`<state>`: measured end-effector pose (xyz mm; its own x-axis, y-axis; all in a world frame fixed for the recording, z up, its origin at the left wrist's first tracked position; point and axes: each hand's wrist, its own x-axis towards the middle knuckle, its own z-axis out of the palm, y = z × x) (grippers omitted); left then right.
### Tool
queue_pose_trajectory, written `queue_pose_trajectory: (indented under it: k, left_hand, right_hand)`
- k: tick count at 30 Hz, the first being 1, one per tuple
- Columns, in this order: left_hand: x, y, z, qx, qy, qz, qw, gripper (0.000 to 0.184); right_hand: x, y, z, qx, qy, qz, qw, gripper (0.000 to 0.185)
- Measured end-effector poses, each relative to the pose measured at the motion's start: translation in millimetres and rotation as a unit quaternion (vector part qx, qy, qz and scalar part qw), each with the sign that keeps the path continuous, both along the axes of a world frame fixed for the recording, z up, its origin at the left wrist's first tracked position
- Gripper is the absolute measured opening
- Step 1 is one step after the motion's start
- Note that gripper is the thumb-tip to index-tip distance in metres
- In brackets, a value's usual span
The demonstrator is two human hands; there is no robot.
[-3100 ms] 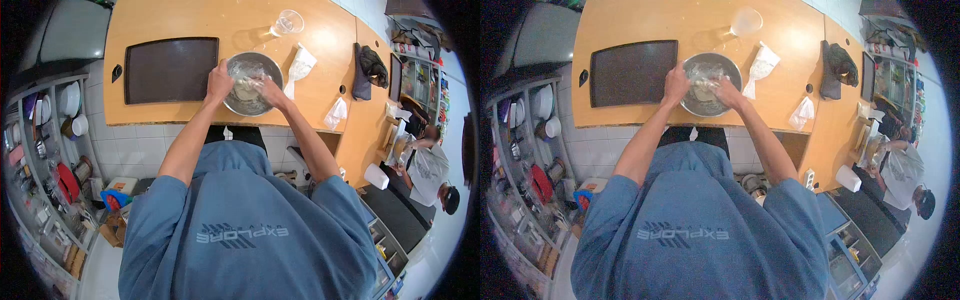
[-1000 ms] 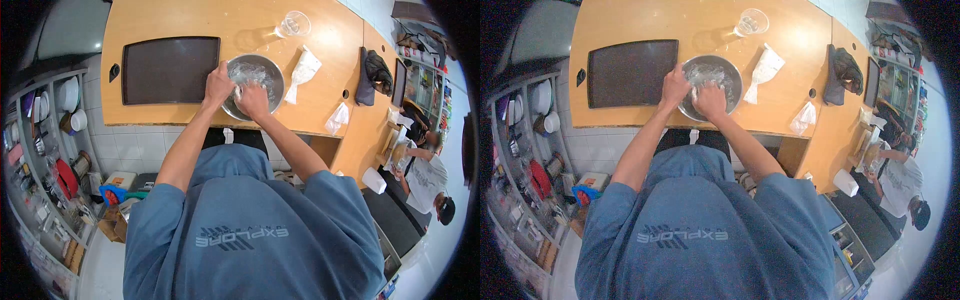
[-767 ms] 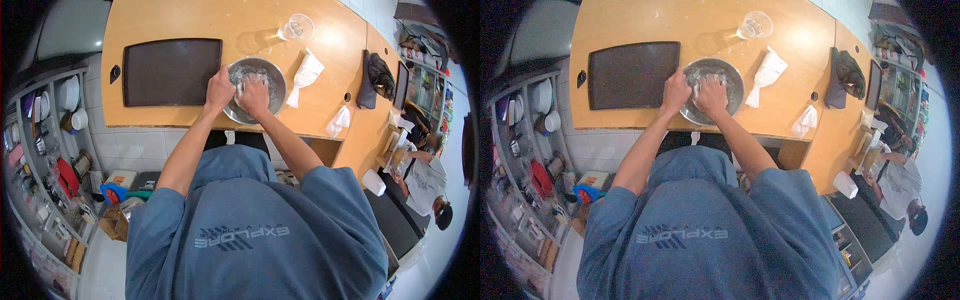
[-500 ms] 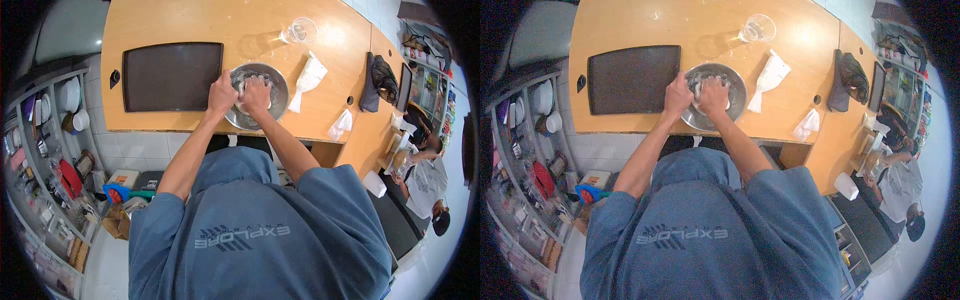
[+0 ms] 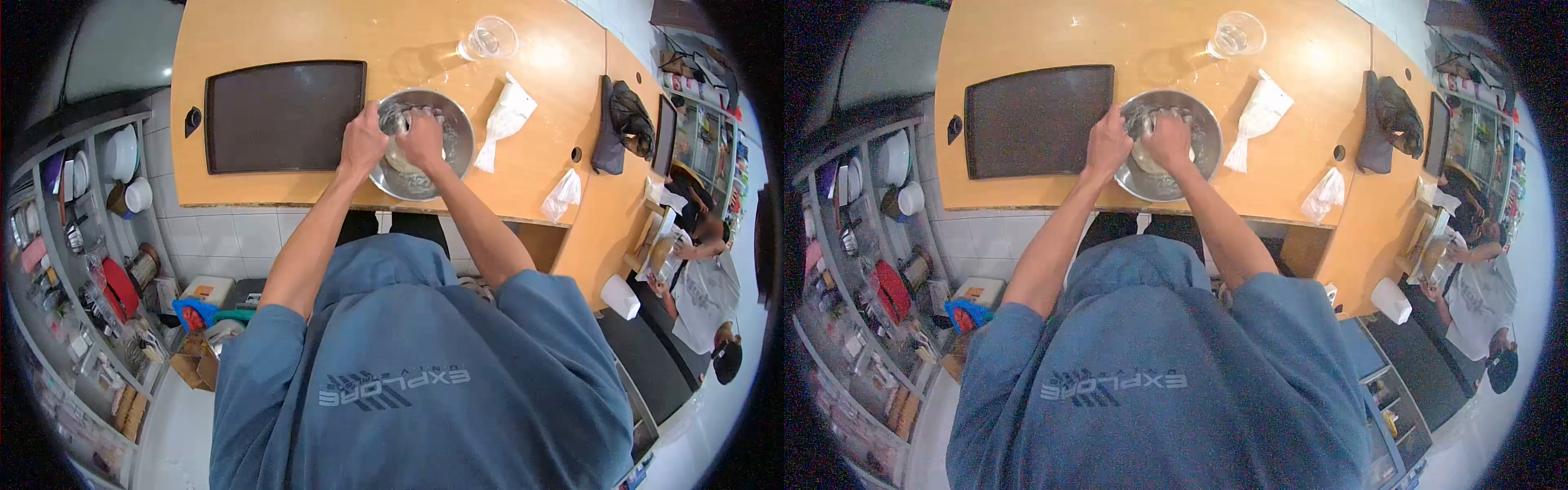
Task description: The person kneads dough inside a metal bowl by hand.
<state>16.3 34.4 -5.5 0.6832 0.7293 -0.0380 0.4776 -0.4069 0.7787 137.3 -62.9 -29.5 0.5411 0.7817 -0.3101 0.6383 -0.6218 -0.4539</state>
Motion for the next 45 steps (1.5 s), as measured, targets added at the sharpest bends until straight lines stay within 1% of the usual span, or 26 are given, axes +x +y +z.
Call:
queue_pose_trajectory:
  k: [1, 4, 7, 8, 10, 13, 16, 17, 19, 20, 22, 25, 28, 31, 34, 35, 38, 39, 41, 42, 43, 44, 45]
  left_hand:
    - [0.0, 0.3, -0.4, 0.007, 0.002, 0.0, 1.0, 0.027]
    - [0.8, 4.6, -1.4, 0.016, 0.013, -0.007, 1.0, 0.028]
    - [2.0, 4.8, 0.8, 0.004, 0.025, -0.006, 1.0, 0.03]
    - [2.1, 5.2, 2.0, -0.002, 0.029, -0.004, 1.0, 0.03]
    - [1.2, 7.4, 3.1, -0.004, 0.037, -0.018, 0.999, 0.033]
    - [3.8, 4.2, 1.4, -0.006, 0.045, -0.033, 0.998, 0.038]
    - [3.9, 4.1, 1.0, -0.007, 0.068, -0.048, 0.997, 0.042]
    - [4.0, 4.2, 1.4, -0.008, 0.078, -0.053, 0.996, 0.044]
    - [2.9, 5.5, -5.6, -0.001, 0.06, -0.047, 0.997, 0.044]
    - [1.7, 5.1, -8.7, 0.002, 0.051, -0.044, 0.998, 0.044]
    - [3.1, 5.2, -3.7, 0.0, 0.05, -0.041, 0.998, 0.044]
    - [2.4, 6.4, -3.2, 0.0, 0.058, -0.04, 0.998, 0.045]
    - [-0.1, 9.4, -5.0, 0.001, 0.058, -0.035, 0.998, 0.046]
    - [-5.6, 10.0, -11.9, 0.003, 0.042, -0.023, 0.999, 0.047]
    - [-9.5, 9.5, -11.4, 0.005, 0.041, -0.014, 0.999, 0.047]
    - [-11.0, 9.0, -9.3, 0.005, 0.044, -0.013, 0.999, 0.047]
    - [-9.1, 8.7, -3.2, -0.015, 0.048, -0.001, 0.999, 0.044]
    - [-7.6, 8.8, 1.3, -0.046, 0.037, 0.017, 0.998, 0.042]
    - [-3.4, 9.4, 10.1, -0.108, 0.014, 0.05, 0.993, 0.038]
    - [-2.7, 9.2, 11.9, -0.113, -0.003, 0.054, 0.992, 0.036]
    - [-2.5, 10.3, 12.9, -0.118, -0.019, 0.058, 0.991, 0.035]
    - [-2.4, 11.7, 13.6, -0.122, -0.035, 0.064, 0.99, 0.033]
    - [-2.2, 11.6, 10.3, -0.121, -0.036, 0.062, 0.99, 0.032]
  right_hand:
    - [1.9, -1.3, 0.1, -0.003, 0.065, -0.021, 0.998, 0.037]
    - [2.4, -9.5, 16.7, -0.041, 0.052, 0.102, 0.993, 0.042]
    - [0.5, -15.7, 23.4, -0.032, 0.009, 0.171, 0.985, 0.051]
    - [3.4, -16.2, 26.4, -0.071, 0.04, 0.187, 0.979, 0.055]
    - [9.1, -9.4, 53.4, -0.149, 0.104, 0.217, 0.959, 0.062]
    - [9.2, -20.1, 41.1, -0.079, 0.052, 0.271, 0.958, 0.064]
    - [14.9, -19.9, 33.0, -0.044, 0.035, 0.376, 0.925, 0.062]
    - [15.9, -19.8, 30.8, -0.057, 0.028, 0.379, 0.923, 0.061]
    - [17.2, -19.5, 27.3, -0.081, 0.011, 0.386, 0.919, 0.06]
    - [17.6, -21.7, 26.4, -0.086, 0.039, 0.363, 0.927, 0.059]
    - [16.7, -20.4, 43.6, -0.093, 0.094, 0.316, 0.939, 0.056]
    - [17.0, -25.3, 54.3, -0.073, 0.167, 0.244, 0.952, 0.052]
    - [15.4, -35.0, 51.9, 0.013, 0.158, 0.194, 0.968, 0.042]
    - [22.3, -38.2, 63.7, 0.04, 0.214, 0.162, 0.962, 0.044]
    - [34.0, -36.2, 81.4, 0.111, 0.215, 0.087, 0.967, 0.048]
    - [42.2, -39.7, 69.8, 0.155, 0.255, 0.043, 0.953, 0.053]
    - [51.3, -28.8, 84.1, 0.128, 0.374, -0.061, 0.916, 0.055]
    - [53.7, -26.5, 86.4, 0.119, 0.403, -0.058, 0.906, 0.055]
    - [52.2, -24.4, 79.6, 0.077, 0.417, -0.024, 0.905, 0.055]
    - [50.5, -25.2, 72.2, 0.056, 0.423, -0.007, 0.904, 0.055]
    - [48.3, -27.3, 57.7, 0.072, 0.364, 0.028, 0.928, 0.056]
    - [49.1, -31.2, 44.9, 0.071, 0.356, 0.02, 0.931, 0.056]
    - [46.8, -30.3, 44.2, 0.069, 0.35, 0.012, 0.934, 0.057]
